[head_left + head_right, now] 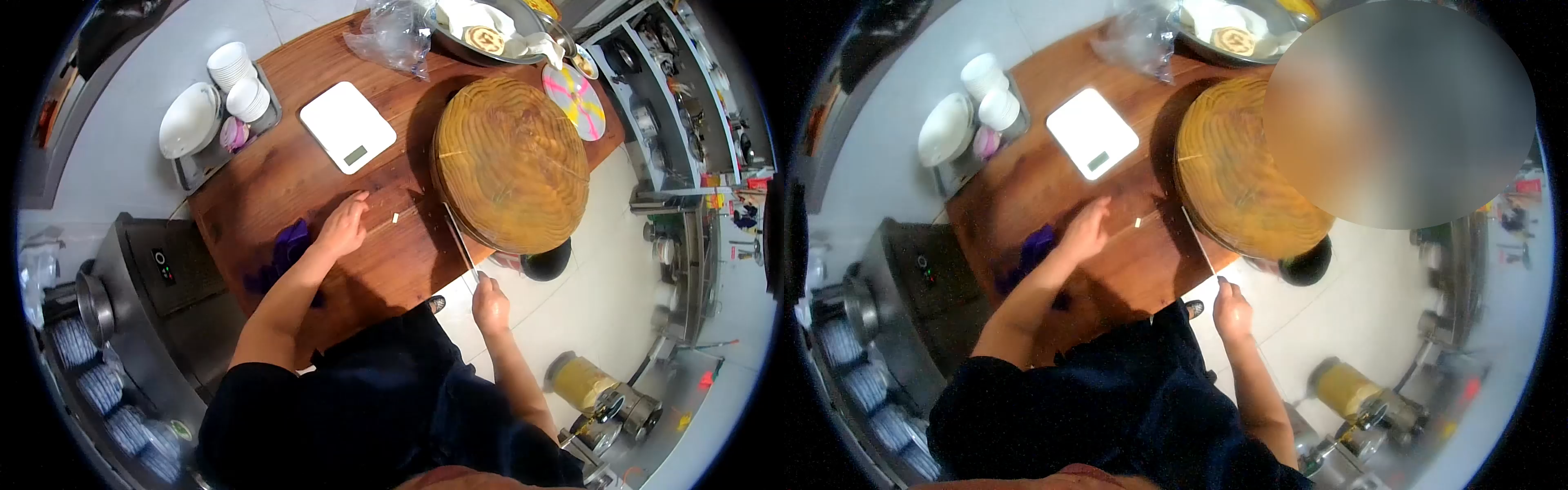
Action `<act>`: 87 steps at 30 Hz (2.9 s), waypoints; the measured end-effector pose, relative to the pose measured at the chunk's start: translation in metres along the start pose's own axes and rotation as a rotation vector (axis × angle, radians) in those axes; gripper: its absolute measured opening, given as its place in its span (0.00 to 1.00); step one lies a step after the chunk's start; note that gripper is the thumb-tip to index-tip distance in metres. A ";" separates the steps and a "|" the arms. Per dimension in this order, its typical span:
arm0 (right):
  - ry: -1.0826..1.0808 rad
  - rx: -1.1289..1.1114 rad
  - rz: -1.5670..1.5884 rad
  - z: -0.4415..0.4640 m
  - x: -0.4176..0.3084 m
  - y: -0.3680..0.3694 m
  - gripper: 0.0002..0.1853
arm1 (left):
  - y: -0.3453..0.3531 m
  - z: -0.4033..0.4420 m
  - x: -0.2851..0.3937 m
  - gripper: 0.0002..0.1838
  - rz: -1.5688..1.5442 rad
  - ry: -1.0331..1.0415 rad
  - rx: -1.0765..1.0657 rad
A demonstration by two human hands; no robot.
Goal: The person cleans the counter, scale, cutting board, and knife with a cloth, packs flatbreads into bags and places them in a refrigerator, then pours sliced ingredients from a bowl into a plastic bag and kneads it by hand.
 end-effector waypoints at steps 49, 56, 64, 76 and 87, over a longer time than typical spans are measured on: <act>0.651 -0.058 0.831 -0.108 0.013 0.065 0.12 | 0.035 -0.011 0.010 0.22 0.069 -0.100 0.080; 0.739 -0.112 0.947 -0.117 0.001 0.112 0.12 | 0.049 -0.014 0.027 0.24 0.010 -0.056 0.036; 0.291 -0.125 0.659 -0.024 -0.084 0.116 0.13 | 0.065 -0.013 0.028 0.25 -0.128 -0.248 0.195; -0.053 -0.131 0.823 -0.002 -0.066 0.006 0.13 | 0.023 0.013 0.120 0.24 -0.206 -0.163 0.473; 0.489 0.035 1.058 -0.111 0.199 -0.094 0.09 | 0.222 0.117 0.375 0.22 -0.728 0.127 -0.083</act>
Point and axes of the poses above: each hand's wrist, its own z-axis towards the middle knuckle, its own y-axis out of the palm, x = y × z, the point moved 6 cm from there along z, towards the middle knuckle, and after that the axes turned 1 degree about -y, right-handed, at the moved point
